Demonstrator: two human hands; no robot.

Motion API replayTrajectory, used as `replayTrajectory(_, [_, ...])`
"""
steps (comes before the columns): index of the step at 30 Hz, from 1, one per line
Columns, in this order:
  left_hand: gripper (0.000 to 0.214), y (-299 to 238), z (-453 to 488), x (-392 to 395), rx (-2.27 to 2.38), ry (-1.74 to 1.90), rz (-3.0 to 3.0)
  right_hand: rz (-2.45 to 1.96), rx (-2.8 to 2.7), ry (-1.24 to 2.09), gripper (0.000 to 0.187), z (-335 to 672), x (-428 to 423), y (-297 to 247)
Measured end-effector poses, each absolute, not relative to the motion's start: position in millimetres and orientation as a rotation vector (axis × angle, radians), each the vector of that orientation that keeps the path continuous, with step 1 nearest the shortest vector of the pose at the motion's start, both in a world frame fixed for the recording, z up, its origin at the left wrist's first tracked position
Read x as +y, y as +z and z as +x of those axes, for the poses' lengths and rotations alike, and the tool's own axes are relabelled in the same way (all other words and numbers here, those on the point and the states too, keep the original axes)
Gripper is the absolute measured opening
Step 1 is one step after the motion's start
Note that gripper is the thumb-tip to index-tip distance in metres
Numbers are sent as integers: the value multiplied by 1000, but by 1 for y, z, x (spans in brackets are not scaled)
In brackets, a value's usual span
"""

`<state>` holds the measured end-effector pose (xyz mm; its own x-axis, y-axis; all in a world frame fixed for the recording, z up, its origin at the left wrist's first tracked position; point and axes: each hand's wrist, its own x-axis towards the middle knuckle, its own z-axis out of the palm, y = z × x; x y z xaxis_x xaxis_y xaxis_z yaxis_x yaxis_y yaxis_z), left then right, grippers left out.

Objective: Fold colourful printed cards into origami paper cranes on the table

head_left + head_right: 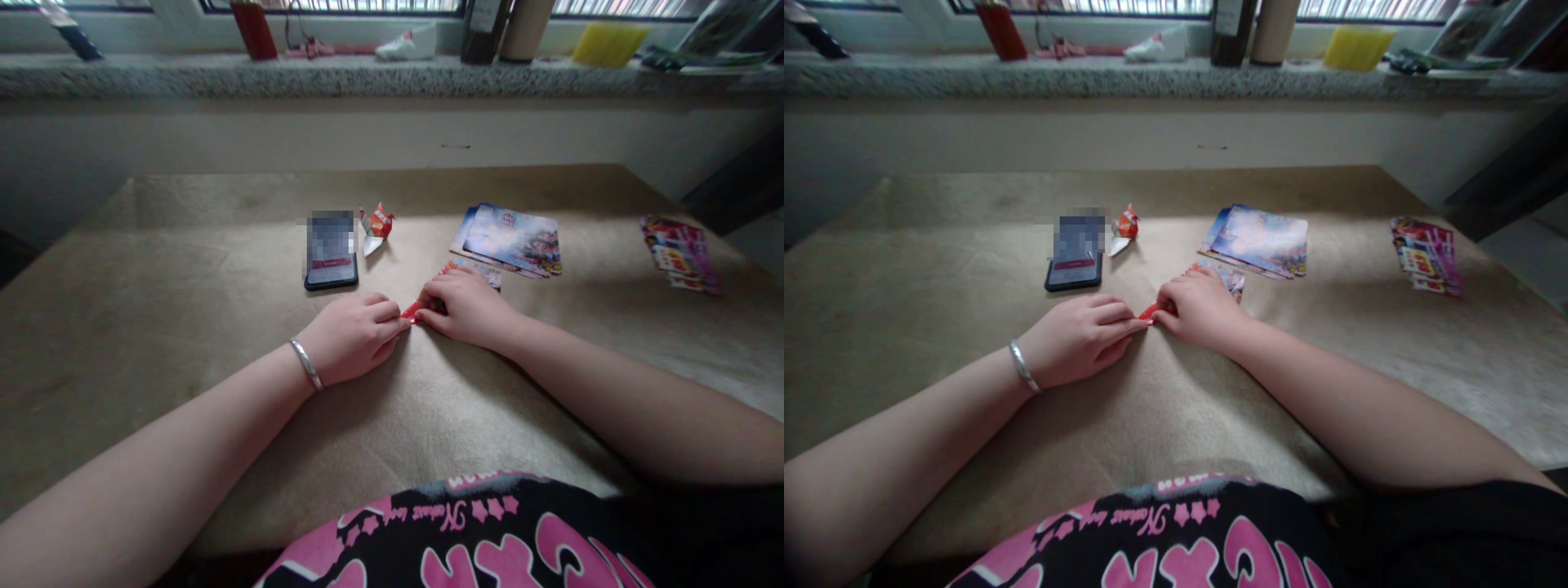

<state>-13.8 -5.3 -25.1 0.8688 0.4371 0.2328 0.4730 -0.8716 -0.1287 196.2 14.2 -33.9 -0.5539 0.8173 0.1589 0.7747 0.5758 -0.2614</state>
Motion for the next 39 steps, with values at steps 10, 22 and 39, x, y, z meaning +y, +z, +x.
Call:
replayTrajectory(10, [25, -24, -15, -1, -649, -189, -2903, -1324, -2541, 251, 17, 196, 15, -37])
replayTrajectory(22, [25, -20, -17, 1, -707, -158, -2951, -1318, -2533, 273, 18, 196, 14, -36])
replayTrajectory(39, [26, -15, -23, 2, -695, -112, -2951, -1323, -2536, 300, 18, 198, 15, -38])
